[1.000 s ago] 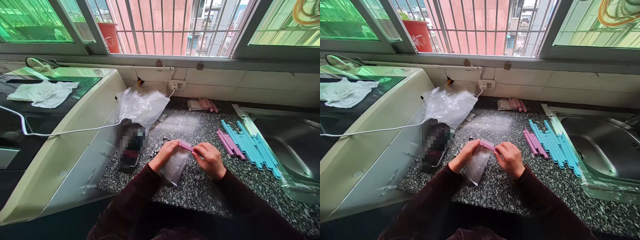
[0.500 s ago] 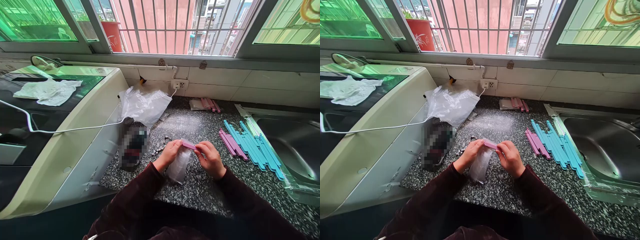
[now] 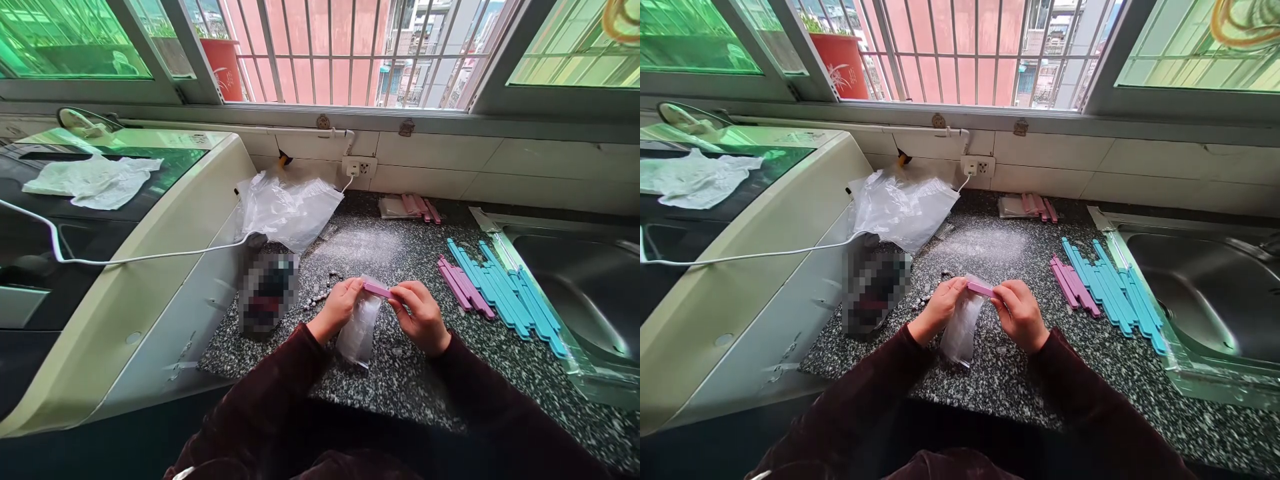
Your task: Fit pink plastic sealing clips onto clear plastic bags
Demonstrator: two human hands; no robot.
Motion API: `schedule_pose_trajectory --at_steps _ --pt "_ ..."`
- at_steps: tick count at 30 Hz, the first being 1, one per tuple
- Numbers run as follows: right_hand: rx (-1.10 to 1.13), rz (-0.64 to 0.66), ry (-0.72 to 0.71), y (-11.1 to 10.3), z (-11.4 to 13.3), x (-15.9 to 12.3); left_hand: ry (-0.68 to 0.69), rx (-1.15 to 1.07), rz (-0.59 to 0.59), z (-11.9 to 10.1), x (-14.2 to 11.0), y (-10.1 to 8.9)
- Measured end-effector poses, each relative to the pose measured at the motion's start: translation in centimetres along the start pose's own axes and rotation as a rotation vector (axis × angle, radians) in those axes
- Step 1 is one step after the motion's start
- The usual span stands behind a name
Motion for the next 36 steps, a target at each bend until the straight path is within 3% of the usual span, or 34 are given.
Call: schedule_pose_trajectory --at_steps 36 --pt "0.013 -0.028 -0.081 -0.08 0.05 0.31 -0.094 -0.339 0.015 1.0 0.31 0.43"
Point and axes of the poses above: each hand's wrist, its own x-axis towards the middle knuckle, its own y-axis out of the palm, z = x × y, the point moved 2 cm from there along x, towards the middle knuckle, and after that the axes turned 3 degrees about x, right-handed, at the moved point
